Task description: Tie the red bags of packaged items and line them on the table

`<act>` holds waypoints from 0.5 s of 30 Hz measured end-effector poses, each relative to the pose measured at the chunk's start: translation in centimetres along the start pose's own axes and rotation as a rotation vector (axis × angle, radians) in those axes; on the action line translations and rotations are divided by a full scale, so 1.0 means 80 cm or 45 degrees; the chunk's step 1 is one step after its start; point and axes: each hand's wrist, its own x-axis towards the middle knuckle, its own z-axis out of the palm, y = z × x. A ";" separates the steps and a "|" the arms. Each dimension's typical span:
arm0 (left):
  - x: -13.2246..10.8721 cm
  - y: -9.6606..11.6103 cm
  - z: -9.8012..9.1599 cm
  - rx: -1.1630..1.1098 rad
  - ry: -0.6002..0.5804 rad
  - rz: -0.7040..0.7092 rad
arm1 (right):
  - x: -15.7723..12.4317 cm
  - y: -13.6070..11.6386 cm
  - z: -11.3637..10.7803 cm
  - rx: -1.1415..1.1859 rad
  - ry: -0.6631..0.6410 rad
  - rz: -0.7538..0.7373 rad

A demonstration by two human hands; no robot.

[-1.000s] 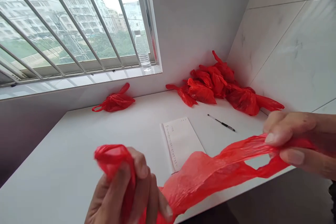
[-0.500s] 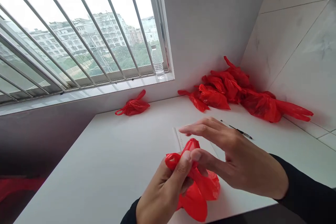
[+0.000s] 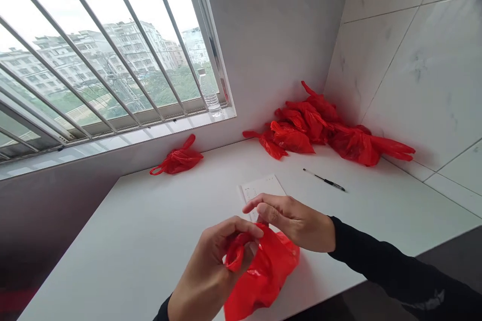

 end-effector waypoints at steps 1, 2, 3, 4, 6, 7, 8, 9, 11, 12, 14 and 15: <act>-0.002 -0.005 0.001 0.146 0.070 0.067 | 0.003 0.008 0.001 0.062 -0.029 0.047; -0.003 -0.011 0.002 0.291 0.159 0.154 | 0.005 0.016 0.003 0.121 -0.060 0.084; -0.005 -0.018 0.004 0.423 0.248 0.266 | 0.007 0.023 0.005 0.180 -0.114 0.112; -0.005 -0.025 0.006 0.533 0.322 0.379 | 0.008 0.030 0.007 0.238 -0.189 0.133; -0.004 -0.038 0.011 0.687 0.432 0.552 | 0.010 0.039 0.010 0.320 -0.332 0.143; -0.003 -0.042 0.013 0.736 0.473 0.610 | 0.011 0.042 0.012 0.336 -0.353 0.131; -0.001 -0.045 0.015 0.774 0.499 0.645 | 0.011 0.043 0.013 0.322 -0.319 0.110; 0.001 -0.046 0.016 0.804 0.511 0.658 | 0.011 0.042 0.014 0.279 -0.244 0.085; 0.003 -0.050 0.016 0.833 0.505 0.658 | 0.009 0.038 0.015 0.112 -0.042 0.025; 0.002 -0.053 0.015 0.845 0.484 0.652 | 0.006 0.035 0.013 0.004 0.057 -0.005; -0.009 -0.065 0.008 0.879 0.451 0.627 | -0.005 0.033 0.007 -0.184 0.197 -0.039; -0.019 -0.075 0.002 0.905 0.442 0.609 | -0.012 0.035 0.002 -0.250 0.239 -0.023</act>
